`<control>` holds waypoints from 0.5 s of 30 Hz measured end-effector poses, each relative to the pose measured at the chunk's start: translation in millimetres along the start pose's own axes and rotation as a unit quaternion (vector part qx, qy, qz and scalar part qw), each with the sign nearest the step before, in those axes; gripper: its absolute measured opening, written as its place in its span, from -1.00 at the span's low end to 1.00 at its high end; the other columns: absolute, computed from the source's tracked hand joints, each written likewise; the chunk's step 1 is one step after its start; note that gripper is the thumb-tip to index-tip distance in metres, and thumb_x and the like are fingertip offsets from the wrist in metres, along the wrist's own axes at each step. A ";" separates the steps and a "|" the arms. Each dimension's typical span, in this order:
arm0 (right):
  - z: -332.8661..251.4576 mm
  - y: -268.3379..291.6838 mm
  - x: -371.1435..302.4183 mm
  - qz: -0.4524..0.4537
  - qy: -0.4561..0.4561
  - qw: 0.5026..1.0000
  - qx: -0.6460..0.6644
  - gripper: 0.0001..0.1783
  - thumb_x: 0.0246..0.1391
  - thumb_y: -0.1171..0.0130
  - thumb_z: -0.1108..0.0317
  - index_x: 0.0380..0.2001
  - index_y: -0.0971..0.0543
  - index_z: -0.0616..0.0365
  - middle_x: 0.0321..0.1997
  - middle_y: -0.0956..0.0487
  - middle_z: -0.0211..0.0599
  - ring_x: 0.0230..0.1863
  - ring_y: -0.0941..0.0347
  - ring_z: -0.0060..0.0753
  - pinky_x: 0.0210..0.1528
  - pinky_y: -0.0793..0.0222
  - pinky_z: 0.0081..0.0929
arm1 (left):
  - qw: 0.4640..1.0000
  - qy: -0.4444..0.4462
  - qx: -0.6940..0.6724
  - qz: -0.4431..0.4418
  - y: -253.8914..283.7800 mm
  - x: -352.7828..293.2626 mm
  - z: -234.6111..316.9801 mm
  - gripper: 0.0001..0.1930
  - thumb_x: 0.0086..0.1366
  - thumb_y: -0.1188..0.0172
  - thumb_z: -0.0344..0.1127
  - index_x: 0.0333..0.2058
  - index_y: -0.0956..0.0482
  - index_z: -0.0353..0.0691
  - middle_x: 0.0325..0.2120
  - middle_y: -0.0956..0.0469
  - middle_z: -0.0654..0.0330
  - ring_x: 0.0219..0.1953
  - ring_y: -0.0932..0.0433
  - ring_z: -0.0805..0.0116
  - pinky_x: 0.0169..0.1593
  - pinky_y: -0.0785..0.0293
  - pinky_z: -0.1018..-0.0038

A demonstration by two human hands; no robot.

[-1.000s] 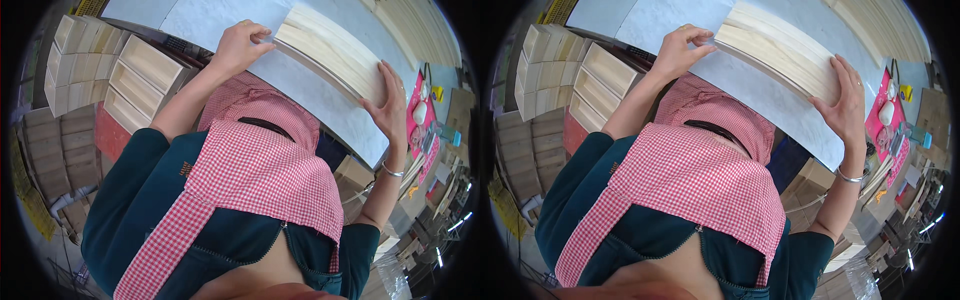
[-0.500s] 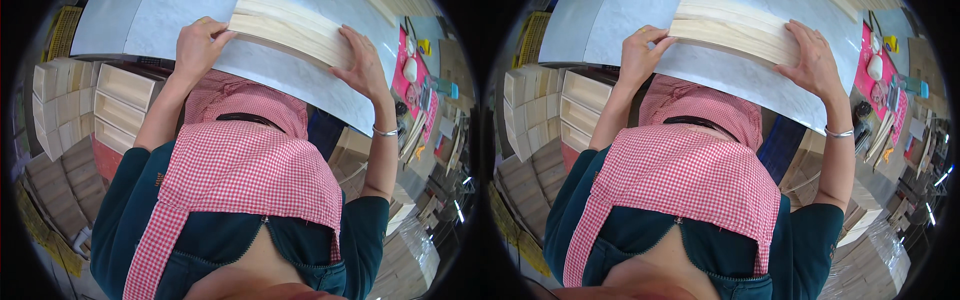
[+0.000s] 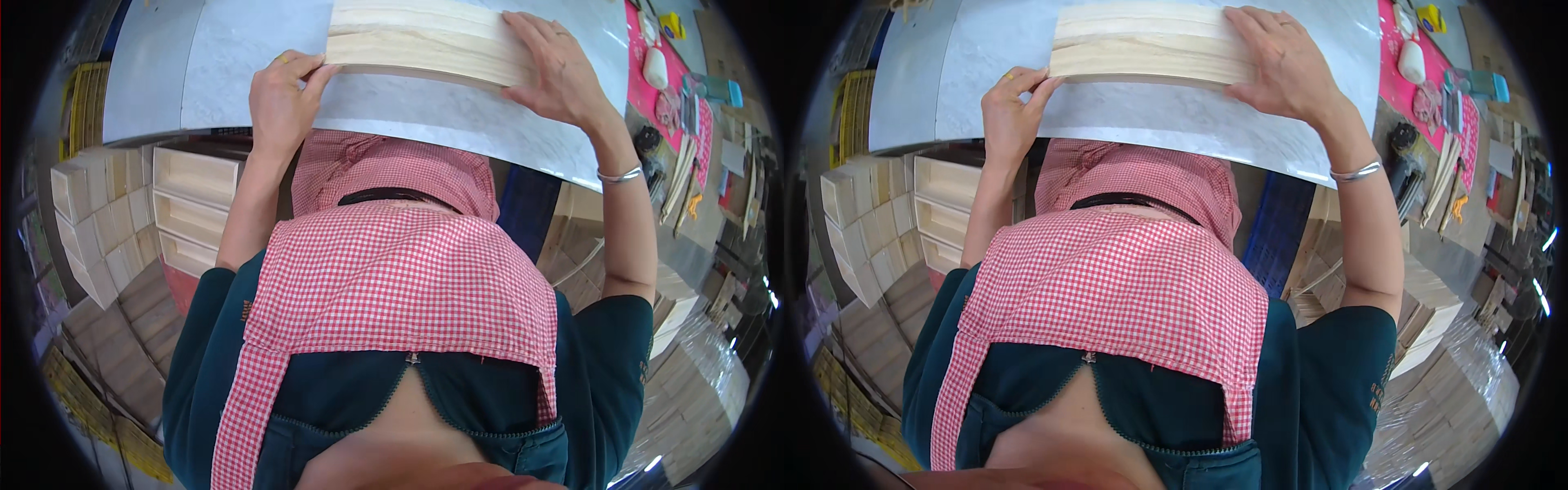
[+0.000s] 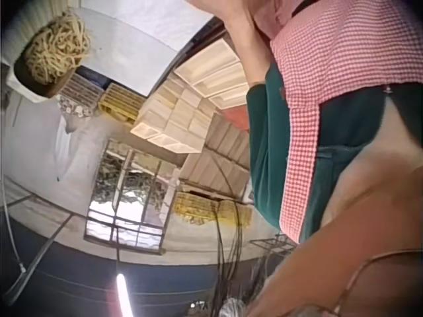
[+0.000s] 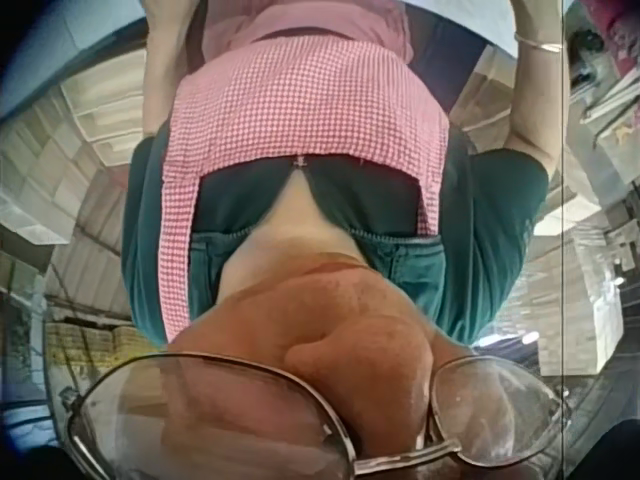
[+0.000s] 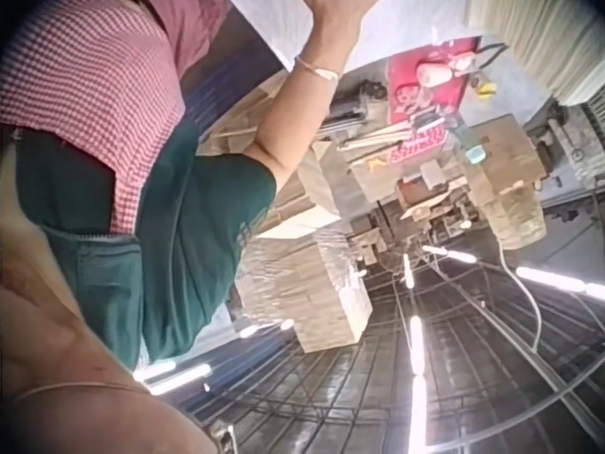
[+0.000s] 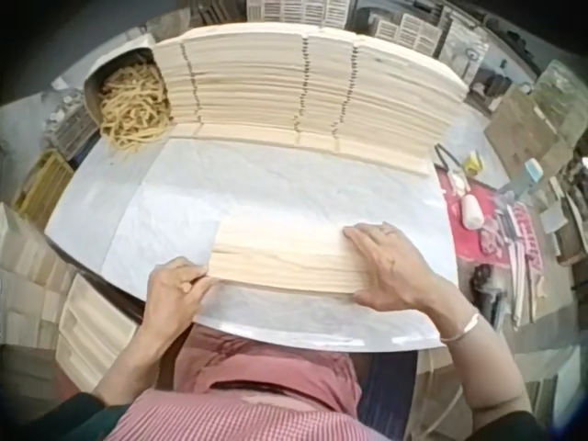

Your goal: Assembling wooden boxes by applying glue to wooden planks and fastening them together using a pneumatic nail gun.

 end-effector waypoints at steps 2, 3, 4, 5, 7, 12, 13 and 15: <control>3.2 9.9 -12.6 0.028 0.006 0.999 -0.020 -0.16 -0.11 -0.54 0.32 0.29 -0.41 -0.04 0.20 -0.57 -0.29 0.18 -0.50 -0.16 0.35 -0.36 -0.28 | 1.000 -0.013 -0.004 -0.001 -1.3 1.7 2.5 -0.77 0.19 -0.43 -0.32 -0.25 -0.76 -0.36 -0.44 -0.66 0.18 -0.54 -0.51 0.38 -0.42 -0.41 0.50; 15.3 18.1 -25.7 0.054 -0.036 0.998 0.013 -0.24 -0.10 -0.52 0.33 0.22 -0.46 0.00 0.12 -0.58 -0.29 0.10 -0.51 -0.18 0.26 -0.38 -0.29 | 1.000 -0.014 -0.003 -0.004 -1.5 2.8 2.9 -0.78 0.18 -0.43 -0.33 -0.26 -0.75 -0.37 -0.44 -0.66 0.18 -0.53 -0.51 0.38 -0.42 -0.41 0.50; 26.6 25.8 -40.6 0.081 -0.074 0.993 0.048 -0.32 -0.10 -0.50 0.34 0.15 -0.51 0.03 0.04 -0.60 -0.29 0.02 -0.53 -0.20 0.17 -0.40 -0.30 | 1.000 -0.013 0.001 -0.004 0.5 2.2 3.7 -0.78 0.18 -0.43 -0.34 -0.26 -0.75 -0.37 -0.45 -0.66 0.18 -0.53 -0.50 0.38 -0.41 -0.42 0.50; 36.5 32.1 -55.9 0.109 -0.112 0.984 0.084 -0.40 -0.09 -0.48 0.35 0.09 -0.56 0.06 -0.04 -0.61 -0.29 -0.06 -0.54 -0.22 0.07 -0.42 -0.32 | 1.000 -0.012 0.006 -0.005 2.1 1.7 4.4 -0.79 0.18 -0.43 -0.35 -0.27 -0.75 -0.38 -0.45 -0.66 0.18 -0.53 -0.50 0.38 -0.40 -0.42 0.50; 40.0 36.4 -79.8 0.142 -0.157 0.970 0.117 -0.48 -0.08 -0.46 0.36 0.02 -0.61 0.10 -0.12 -0.63 -0.29 -0.14 -0.55 -0.24 -0.02 -0.44 -0.33 | 1.000 -0.021 0.010 -0.011 2.6 2.0 6.9 -0.79 0.18 -0.43 -0.36 -0.27 -0.75 -0.39 -0.45 -0.65 0.18 -0.52 -0.50 0.38 -0.40 -0.42 0.50; 30.4 12.7 -107.6 0.104 -0.273 0.942 0.163 -0.81 0.05 -0.37 0.47 -0.23 -0.68 0.20 -0.35 -0.61 -0.36 -0.41 -0.47 -0.38 -0.28 -0.43 -0.51 | 1.000 -0.013 0.012 -0.018 0.1 5.5 8.6 -0.81 0.18 -0.43 -0.38 -0.28 -0.74 -0.39 -0.46 -0.63 0.18 -0.50 -0.50 0.38 -0.37 -0.43 0.50; 27.2 12.0 -105.7 0.108 -0.271 0.944 0.152 -0.85 0.05 -0.36 0.48 -0.27 -0.68 0.20 -0.37 -0.60 -0.37 -0.43 -0.46 -0.38 -0.29 -0.41 -0.51 | 1.000 -0.007 0.012 -0.023 -0.2 5.9 10.0 -0.81 0.18 -0.43 -0.39 -0.28 -0.74 -0.40 -0.46 -0.63 0.18 -0.50 -0.50 0.38 -0.36 -0.43 0.50; 22.6 11.8 -101.2 0.117 -0.266 0.948 0.128 -0.92 0.04 -0.34 0.51 -0.34 -0.67 0.22 -0.41 -0.59 -0.38 -0.47 -0.43 -0.39 -0.33 -0.38 -0.51 | 0.999 0.004 0.011 -0.031 0.4 6.8 12.6 -0.81 0.18 -0.43 -0.39 -0.28 -0.74 -0.40 -0.47 -0.62 0.18 -0.49 -0.50 0.38 -0.35 -0.43 0.50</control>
Point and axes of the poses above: each hand's wrist, its own x-axis towards the middle knuckle, its own y-axis out of the back of the hand, z = x × y, the point moved 9 cm from there along x, towards the middle knuckle
